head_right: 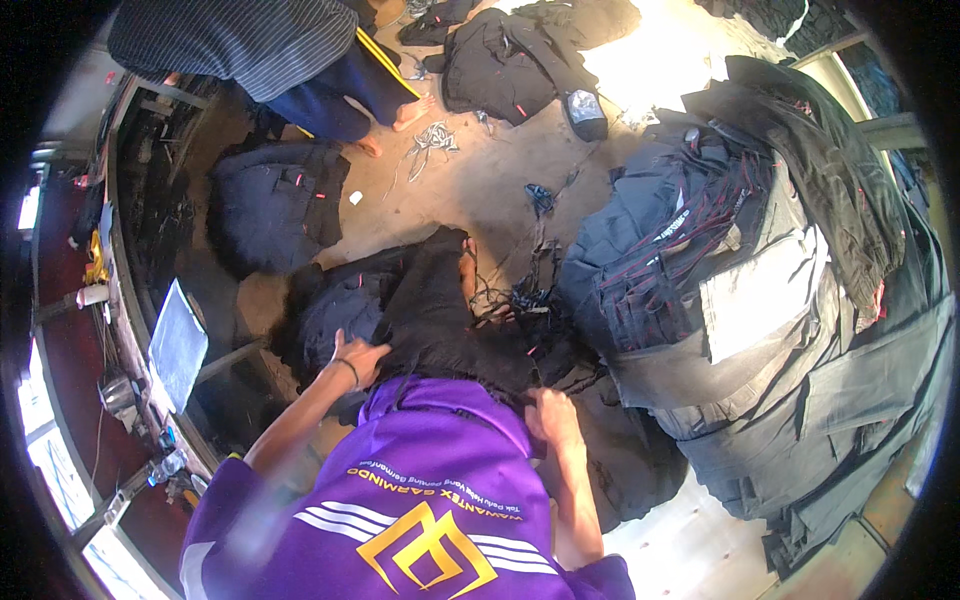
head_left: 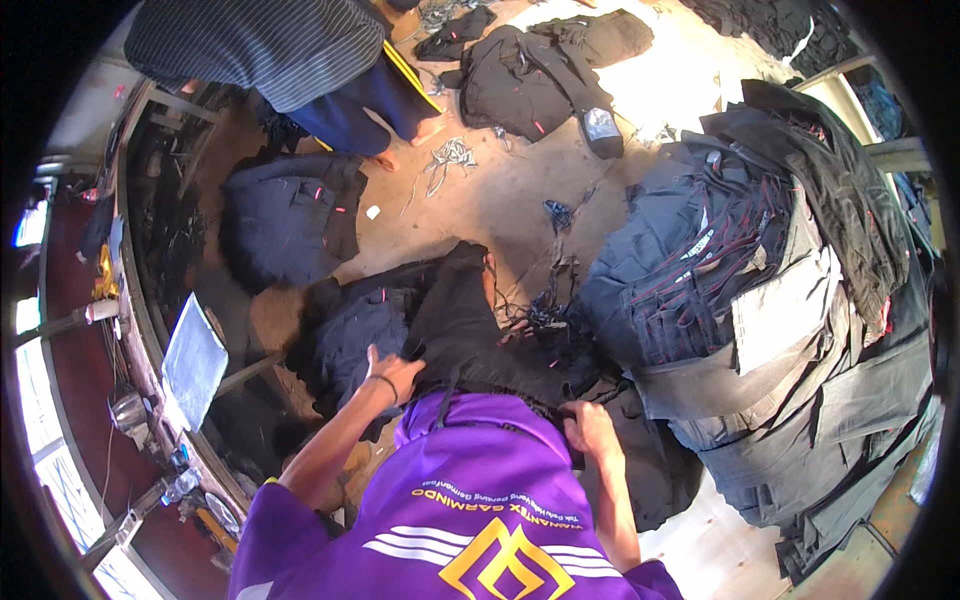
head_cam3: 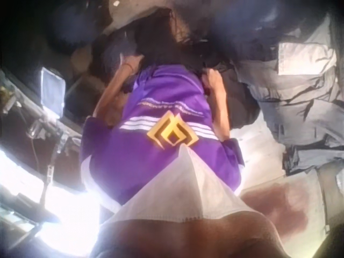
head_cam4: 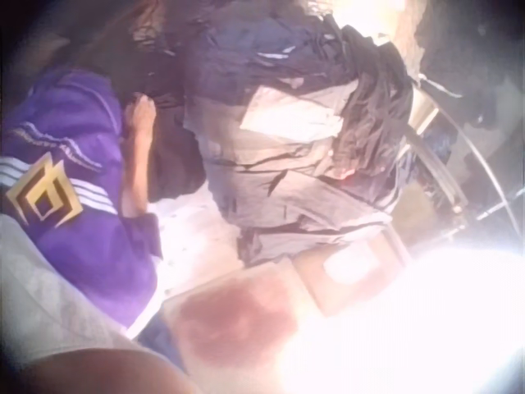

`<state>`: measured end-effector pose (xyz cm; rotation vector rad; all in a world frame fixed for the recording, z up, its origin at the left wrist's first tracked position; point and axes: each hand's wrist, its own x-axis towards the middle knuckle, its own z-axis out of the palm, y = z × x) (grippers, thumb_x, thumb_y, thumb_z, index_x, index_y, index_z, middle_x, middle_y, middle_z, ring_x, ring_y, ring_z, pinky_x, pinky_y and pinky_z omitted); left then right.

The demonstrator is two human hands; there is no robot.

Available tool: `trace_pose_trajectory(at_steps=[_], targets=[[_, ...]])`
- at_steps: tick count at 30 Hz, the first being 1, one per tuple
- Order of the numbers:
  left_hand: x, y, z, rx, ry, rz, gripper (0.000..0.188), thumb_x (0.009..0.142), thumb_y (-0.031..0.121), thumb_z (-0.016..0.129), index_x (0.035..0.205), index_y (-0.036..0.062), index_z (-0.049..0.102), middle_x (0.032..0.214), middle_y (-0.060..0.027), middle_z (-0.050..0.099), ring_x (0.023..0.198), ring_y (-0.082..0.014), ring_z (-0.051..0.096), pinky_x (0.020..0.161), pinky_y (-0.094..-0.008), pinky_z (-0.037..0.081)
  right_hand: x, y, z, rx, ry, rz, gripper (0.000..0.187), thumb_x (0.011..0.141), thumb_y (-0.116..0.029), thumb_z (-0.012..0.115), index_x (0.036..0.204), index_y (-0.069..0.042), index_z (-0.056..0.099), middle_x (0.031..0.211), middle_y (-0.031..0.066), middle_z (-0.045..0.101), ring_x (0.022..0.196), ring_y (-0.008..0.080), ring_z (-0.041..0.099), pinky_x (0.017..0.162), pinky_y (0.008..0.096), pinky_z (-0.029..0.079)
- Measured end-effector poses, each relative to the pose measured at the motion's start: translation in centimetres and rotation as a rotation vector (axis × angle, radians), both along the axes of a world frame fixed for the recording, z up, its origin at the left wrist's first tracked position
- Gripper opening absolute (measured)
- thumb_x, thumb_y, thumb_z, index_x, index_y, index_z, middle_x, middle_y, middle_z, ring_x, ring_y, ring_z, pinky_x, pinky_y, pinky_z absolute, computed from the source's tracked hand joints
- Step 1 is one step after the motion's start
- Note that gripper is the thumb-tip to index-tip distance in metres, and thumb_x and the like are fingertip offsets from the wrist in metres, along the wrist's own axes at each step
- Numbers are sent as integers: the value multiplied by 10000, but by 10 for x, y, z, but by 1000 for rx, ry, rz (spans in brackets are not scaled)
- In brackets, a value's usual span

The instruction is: The person repeatedly picks up black bags from a pile on the floor, folds them by hand, and places them back down. The task involves handling the bags one at a time in a repetitive manner.

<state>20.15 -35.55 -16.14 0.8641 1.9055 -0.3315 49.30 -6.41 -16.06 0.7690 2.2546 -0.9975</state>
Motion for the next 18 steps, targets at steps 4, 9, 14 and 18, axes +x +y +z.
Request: trace_pose_trajectory(at_steps=[4,9,14,18], targets=[[-40,16,-16,424,-44,254,293,937,261,626,1170,90,673,1111,-211,712,1065,-441,663,904,-524,539,-32,34,29,-7,146,-113,300,861,-204,618,1069,-27,743,989,277,711,978,436,699,908,500,550],[-99,52,15,547,-212,382,321,955,273,676,1153,20,683,1068,-232,734,988,-372,714,839,-451,537,-70,60,78,11,240,-200,295,946,-273,620,1051,-17,725,958,272,702,953,450,689,822,479,533],[-115,91,71,581,-154,307,311,926,235,704,1122,-6,695,1051,-234,738,998,-378,714,856,-446,535,-73,73,118,22,235,-275,266,933,-240,625,1064,-26,711,954,257,705,944,446,687,815,468,531],[-122,125,117,644,35,163,288,852,127,699,1129,49,693,1092,-201,739,1054,-390,696,879,-468,544,-70,80,128,133,177,-238,279,917,-225,614,1109,-43,698,988,243,710,963,437,690,839,481,529]])
